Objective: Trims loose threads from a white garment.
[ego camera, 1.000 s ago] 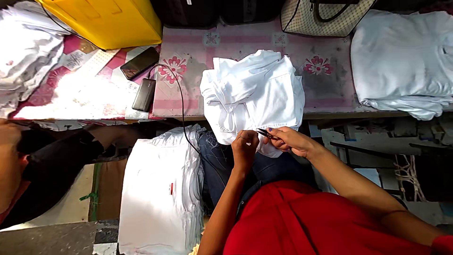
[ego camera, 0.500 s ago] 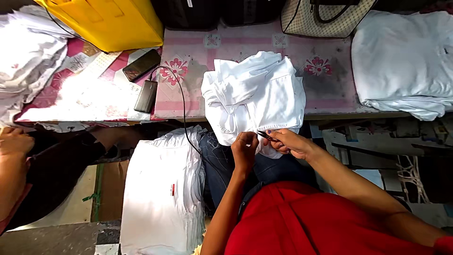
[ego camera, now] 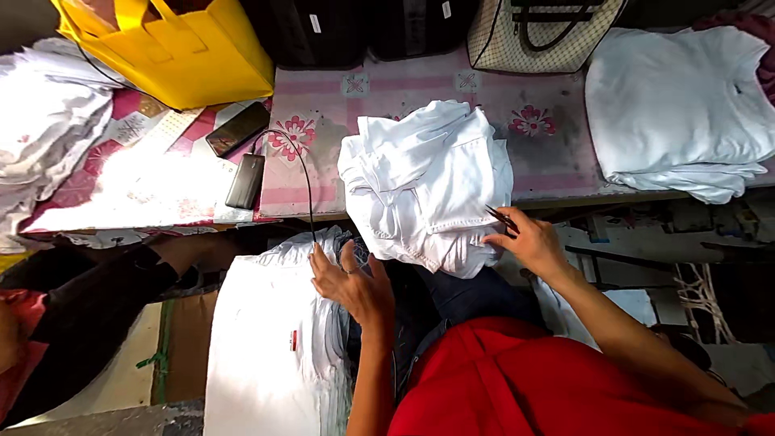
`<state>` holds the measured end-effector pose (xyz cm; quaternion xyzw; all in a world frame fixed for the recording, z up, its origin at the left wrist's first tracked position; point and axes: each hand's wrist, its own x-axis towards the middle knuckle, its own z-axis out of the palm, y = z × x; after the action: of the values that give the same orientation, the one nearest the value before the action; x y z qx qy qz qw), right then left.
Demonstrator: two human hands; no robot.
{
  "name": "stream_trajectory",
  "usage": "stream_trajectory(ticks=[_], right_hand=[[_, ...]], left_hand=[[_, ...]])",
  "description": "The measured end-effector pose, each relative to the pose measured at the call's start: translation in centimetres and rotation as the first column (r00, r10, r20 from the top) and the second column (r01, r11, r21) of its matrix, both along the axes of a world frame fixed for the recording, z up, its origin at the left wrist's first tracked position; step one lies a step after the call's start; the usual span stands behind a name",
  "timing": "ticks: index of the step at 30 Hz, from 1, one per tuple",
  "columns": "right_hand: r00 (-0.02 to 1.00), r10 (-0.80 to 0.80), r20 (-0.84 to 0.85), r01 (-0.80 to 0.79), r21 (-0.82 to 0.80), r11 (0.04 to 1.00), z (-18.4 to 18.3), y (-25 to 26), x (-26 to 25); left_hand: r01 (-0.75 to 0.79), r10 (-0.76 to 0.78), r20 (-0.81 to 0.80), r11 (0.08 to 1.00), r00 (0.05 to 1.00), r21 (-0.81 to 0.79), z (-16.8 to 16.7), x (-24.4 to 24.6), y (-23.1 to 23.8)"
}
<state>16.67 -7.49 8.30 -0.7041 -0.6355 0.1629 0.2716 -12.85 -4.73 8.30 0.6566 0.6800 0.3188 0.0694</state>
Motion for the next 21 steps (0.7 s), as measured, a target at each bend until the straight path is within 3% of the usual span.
stream_trajectory(ticks=[2,4,8,9,11,13,15,17,21], right_hand=[[0.998,-0.055,0.044,0.052,0.064,0.997,-0.9,0.5,0.1],[0.997,-0.072,-0.030,0.075,0.145,0.987,0.5,1.5,-1.0],[0.954,0.017,-0.301,0.071,0.278,0.958,5.3,3.0,-3.5],[0.939,0.058,-0.340,0.055,0.315,0.948,6.1,3.2,-3.9],[0.934,0.118,-0.336,0.019,0.378,0.926,6.8,3.5,-3.9],[0.945,0.130,-0.300,-0.002,0.390,0.921,6.5,3.4,-2.9],[0.953,0.106,-0.284,-0.008,0.325,0.946,5.6,2.8,-1.4],[0.965,0.067,-0.254,-0.005,0.239,0.971,3.5,2.5,-0.2],[0.992,-0.104,-0.065,0.117,0.255,0.960,-1.2,3.6,0.6]], left_hand=[[0.142,-0.157,0.039,0.957,0.987,0.251,-0.4,2.9,-0.7],[0.340,-0.364,-0.020,0.848,0.931,0.407,-1.9,7.0,-1.3],[0.590,-0.560,-0.196,0.721,0.805,0.362,-2.9,12.5,0.3],[0.604,-0.586,-0.173,0.709,0.792,0.364,-2.5,13.0,1.6],[0.585,-0.634,0.022,0.726,0.773,0.361,-1.2,12.2,5.0],[0.485,-0.552,0.126,0.804,0.824,0.345,0.5,9.3,8.8],[0.293,-0.338,0.144,0.919,0.930,0.265,2.4,6.1,11.1],[0.188,-0.217,0.123,0.960,0.968,0.209,2.5,4.2,11.9],[0.290,-0.290,0.008,0.957,0.957,-0.020,0.1,5.2,9.9]])
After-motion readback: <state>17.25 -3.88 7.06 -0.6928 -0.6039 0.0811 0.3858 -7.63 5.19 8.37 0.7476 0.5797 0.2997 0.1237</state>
